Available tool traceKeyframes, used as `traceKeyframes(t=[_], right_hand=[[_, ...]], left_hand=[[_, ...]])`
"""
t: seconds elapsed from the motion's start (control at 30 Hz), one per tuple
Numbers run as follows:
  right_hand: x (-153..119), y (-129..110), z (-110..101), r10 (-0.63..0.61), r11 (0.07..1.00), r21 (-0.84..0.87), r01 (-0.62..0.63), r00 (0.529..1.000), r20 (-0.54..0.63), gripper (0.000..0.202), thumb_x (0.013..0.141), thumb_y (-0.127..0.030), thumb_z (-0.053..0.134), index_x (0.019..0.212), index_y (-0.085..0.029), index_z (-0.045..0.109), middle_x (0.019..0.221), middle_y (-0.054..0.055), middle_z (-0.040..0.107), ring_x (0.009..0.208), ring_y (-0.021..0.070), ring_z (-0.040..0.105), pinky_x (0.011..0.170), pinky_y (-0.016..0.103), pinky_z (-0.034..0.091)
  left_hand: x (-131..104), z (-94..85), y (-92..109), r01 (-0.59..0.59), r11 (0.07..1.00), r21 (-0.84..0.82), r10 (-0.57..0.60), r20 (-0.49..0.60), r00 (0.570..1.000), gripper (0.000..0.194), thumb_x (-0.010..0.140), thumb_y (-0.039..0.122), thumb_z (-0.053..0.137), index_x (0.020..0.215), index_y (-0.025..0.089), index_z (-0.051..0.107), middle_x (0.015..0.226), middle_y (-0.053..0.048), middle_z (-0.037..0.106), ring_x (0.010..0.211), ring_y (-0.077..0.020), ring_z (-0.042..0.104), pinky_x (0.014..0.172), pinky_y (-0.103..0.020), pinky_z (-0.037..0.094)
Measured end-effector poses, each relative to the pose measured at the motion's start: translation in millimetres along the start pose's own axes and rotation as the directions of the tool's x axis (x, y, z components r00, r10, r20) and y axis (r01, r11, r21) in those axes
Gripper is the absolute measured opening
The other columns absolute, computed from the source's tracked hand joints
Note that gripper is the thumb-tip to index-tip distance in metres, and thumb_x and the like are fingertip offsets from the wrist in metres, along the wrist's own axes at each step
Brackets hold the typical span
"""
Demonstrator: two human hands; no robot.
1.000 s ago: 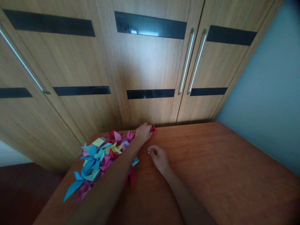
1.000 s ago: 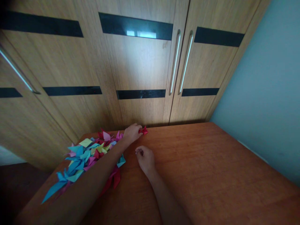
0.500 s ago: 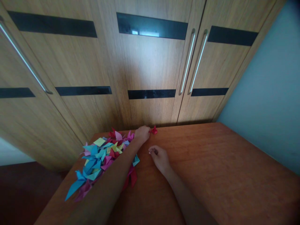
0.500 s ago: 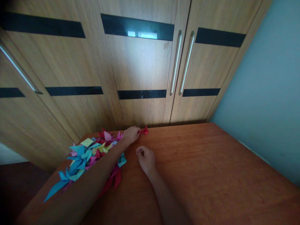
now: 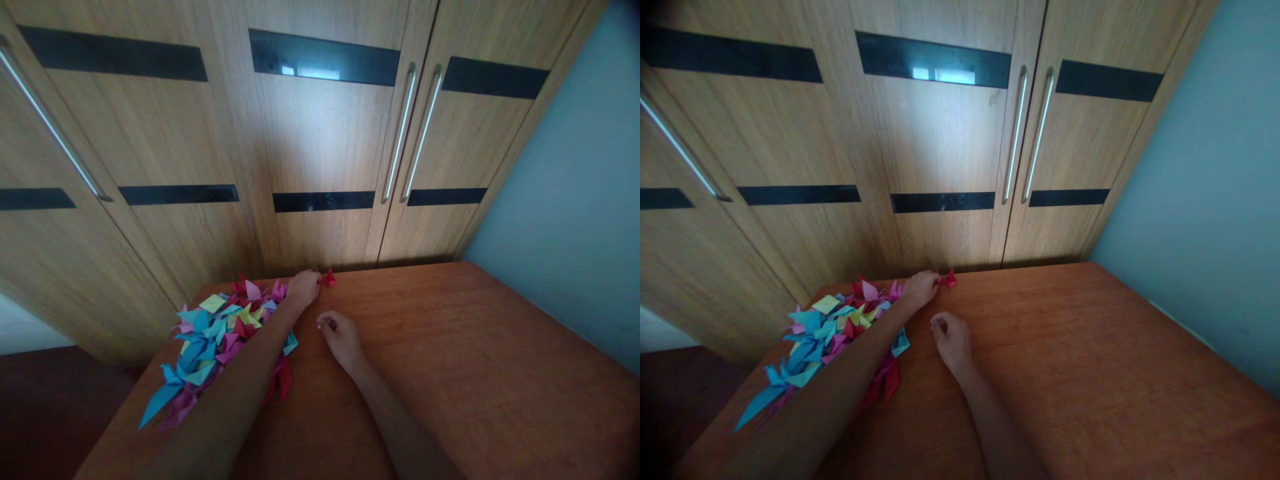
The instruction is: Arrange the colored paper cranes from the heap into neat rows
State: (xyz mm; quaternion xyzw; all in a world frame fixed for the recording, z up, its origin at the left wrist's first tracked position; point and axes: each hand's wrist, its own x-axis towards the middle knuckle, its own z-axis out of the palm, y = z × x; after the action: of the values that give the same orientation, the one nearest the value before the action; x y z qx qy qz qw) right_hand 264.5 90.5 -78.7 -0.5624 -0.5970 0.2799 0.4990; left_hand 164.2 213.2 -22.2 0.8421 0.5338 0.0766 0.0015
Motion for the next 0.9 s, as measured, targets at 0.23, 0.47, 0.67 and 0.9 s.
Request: traceKeyframes(t=[0.23, 0.47, 0.67, 0.9], right_hand=[[-0.2, 0.1, -1.0, -0.009, 1.000, -0.016, 0.009, 1.000, -0.001, 0.016, 0.078, -0.016, 0.050, 0.080, -0.021, 0.065, 0.078, 0.000, 0.068, 0.073, 0.0143, 0.062, 0.069, 0.024, 0.046], [0.0, 0.6, -0.9, -0.030, 0.999, -0.023, 0.030, 1.000, -0.001, 0.017, 0.079, -0.016, 0.049, 0.081, -0.021, 0.065, 0.078, 0.001, 0.068, 0.072, 0.0143, 0.062, 0.069, 0.024, 0.046], [0.0, 0.7, -0.3, -0.011, 1.000, -0.020, 0.011, 1.000, 0.004, 0.017, 0.078, -0.017, 0.049, 0.081, -0.021, 0.065, 0.076, -0.001, 0.068, 0.070, 0.0139, 0.062, 0.069, 0.024, 0.046], [0.0, 0.6, 0.0, -0.018, 0.999, -0.039, 0.018, 1.000, 0.002, 0.017, 0.079, -0.018, 0.049, 0.081, -0.022, 0.066, 0.077, -0.001, 0.068, 0.071, 0.0139, 0.061, 0.069, 0.024, 0.046]], left_hand=[[-1.1, -3.1, 0.6, 0.002, 1.000, -0.011, -0.002, 0.000, 1.000, 0.023, 0.086, 0.020, 0.047, 0.100, 0.025, 0.066, 0.105, -0.007, 0.064, 0.098, -0.0208, 0.060, 0.083, -0.030, 0.046], [-3.1, -4.3, -1.2, -0.017, 1.000, -0.004, 0.017, -0.015, 1.000, 0.023, 0.086, 0.020, 0.046, 0.100, 0.024, 0.065, 0.105, -0.007, 0.064, 0.097, -0.0217, 0.061, 0.083, -0.032, 0.047], [-1.2, -3.2, 2.1, -0.007, 1.000, 0.008, 0.007, -0.019, 1.000, 0.019, 0.084, 0.032, 0.055, 0.096, 0.022, 0.065, 0.100, -0.008, 0.065, 0.094, -0.0232, 0.062, 0.080, -0.032, 0.049], [-0.5, 2.7, 1.6, 0.011, 1.000, 0.008, -0.011, -0.017, 1.000, 0.020, 0.087, 0.026, 0.049, 0.096, 0.021, 0.066, 0.100, -0.010, 0.065, 0.096, -0.0227, 0.062, 0.083, -0.032, 0.048]])
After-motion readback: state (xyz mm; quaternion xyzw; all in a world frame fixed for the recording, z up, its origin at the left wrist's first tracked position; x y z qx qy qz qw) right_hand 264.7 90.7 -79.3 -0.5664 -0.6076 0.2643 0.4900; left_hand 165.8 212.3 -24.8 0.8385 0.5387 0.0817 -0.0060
